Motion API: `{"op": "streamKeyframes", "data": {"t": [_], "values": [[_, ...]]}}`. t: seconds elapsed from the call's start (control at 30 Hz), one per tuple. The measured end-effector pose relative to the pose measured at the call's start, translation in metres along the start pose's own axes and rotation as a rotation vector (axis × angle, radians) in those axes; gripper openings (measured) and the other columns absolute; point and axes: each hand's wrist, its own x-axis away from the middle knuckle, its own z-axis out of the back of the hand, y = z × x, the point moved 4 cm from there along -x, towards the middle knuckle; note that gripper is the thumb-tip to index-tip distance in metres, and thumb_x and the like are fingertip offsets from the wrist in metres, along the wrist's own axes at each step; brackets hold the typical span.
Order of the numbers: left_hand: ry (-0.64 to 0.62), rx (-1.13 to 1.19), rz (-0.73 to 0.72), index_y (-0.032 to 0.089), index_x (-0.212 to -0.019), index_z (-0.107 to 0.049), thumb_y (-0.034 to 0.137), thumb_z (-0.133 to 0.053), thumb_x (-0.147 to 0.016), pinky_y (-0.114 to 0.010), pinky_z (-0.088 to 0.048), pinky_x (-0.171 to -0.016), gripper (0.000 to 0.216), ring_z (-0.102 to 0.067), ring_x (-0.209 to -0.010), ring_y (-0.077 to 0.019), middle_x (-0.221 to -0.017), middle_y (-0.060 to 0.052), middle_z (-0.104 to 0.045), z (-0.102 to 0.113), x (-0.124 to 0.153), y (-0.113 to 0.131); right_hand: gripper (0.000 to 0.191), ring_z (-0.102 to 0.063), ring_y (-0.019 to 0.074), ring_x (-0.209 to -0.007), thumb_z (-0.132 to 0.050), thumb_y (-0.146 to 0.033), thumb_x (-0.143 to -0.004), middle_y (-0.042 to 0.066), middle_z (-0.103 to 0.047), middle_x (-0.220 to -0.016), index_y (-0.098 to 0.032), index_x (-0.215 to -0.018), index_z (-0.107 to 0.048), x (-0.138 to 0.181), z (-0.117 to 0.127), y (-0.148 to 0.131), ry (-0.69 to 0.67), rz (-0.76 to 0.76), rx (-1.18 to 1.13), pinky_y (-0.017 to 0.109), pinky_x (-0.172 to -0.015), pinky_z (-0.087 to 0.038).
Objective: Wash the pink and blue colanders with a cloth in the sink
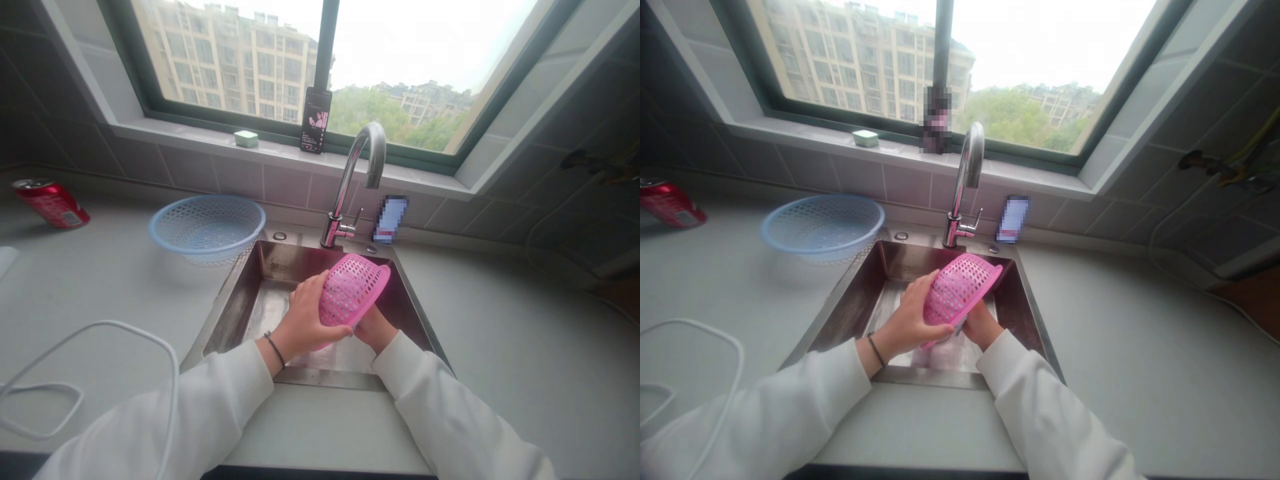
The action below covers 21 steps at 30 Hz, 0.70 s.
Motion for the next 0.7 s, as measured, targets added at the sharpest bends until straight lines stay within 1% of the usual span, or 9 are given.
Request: {"op": "streamKeyframes", "data": {"t": [0.07,0.27,0.4,0.6,0.7], "values": [[-0.003,-0.004,-0.004,0.021,-0.153,-0.035,0.047,-0.084,-0.063,-0.059,-0.030,-0.117,0.106,-0.042,-0.138,-0.0407,-0.151,-0.018,-0.046,0.000,0.000,0.000,0.049,-0.067,0.0351,-0.121,-0.074,-0.056,-0.082,0.012,-0.075,-0.124,-0.023,-0.118,-0.070,-0.001,0.002,0.002,-0.019,-0.009,-0.014,0.059,-0.113,-0.047],[-0.018,-0.010,0.006,0.020,-0.153,-0.034,0.048,-0.083,-0.064,-0.060,-0.029,-0.117,0.106,-0.041,-0.139,-0.0417,-0.152,-0.018,-0.045,0.000,0.000,0.000,0.057,-0.069,0.0341,-0.118,-0.076,-0.058,-0.079,0.012,-0.074,-0.126,-0.021,-0.122,-0.069,-0.005,0.010,0.010,-0.028,-0.041,-0.086,0.057,-0.112,-0.048],[-0.019,-0.015,0.004,0.019,-0.153,-0.034,0.049,-0.083,-0.064,-0.060,-0.030,-0.116,0.106,-0.042,-0.138,-0.0417,-0.152,-0.018,-0.045,0.000,0.000,0.000,0.060,-0.070,0.0342,-0.116,-0.071,-0.063,-0.082,0.013,-0.075,-0.124,-0.019,-0.123,-0.068,-0.007,0.013,0.011,-0.029,-0.066,-0.115,0.058,-0.112,-0.047],[-0.018,-0.020,-0.009,0.019,-0.154,-0.033,0.049,-0.082,-0.065,-0.059,-0.030,-0.117,0.106,-0.042,-0.139,-0.0405,-0.153,-0.019,-0.045,-0.001,-0.001,-0.002,0.056,-0.067,0.0324,-0.121,-0.067,-0.062,-0.086,0.013,-0.076,-0.122,-0.020,-0.122,-0.068,-0.007,0.014,0.011,-0.016,-0.089,-0.159,0.056,-0.114,-0.045],[-0.023,-0.017,-0.015,0.017,-0.154,-0.033,0.050,-0.082,-0.064,-0.059,-0.030,-0.117,0.107,-0.042,-0.139,-0.0406,-0.153,-0.019,-0.044,-0.001,-0.001,-0.002,0.054,-0.066,0.0322,-0.122,-0.069,-0.060,-0.085,0.012,-0.076,-0.122,-0.019,-0.121,-0.068,-0.007,0.011,0.009,-0.037,-0.090,-0.197,0.056,-0.114,-0.045]]}}
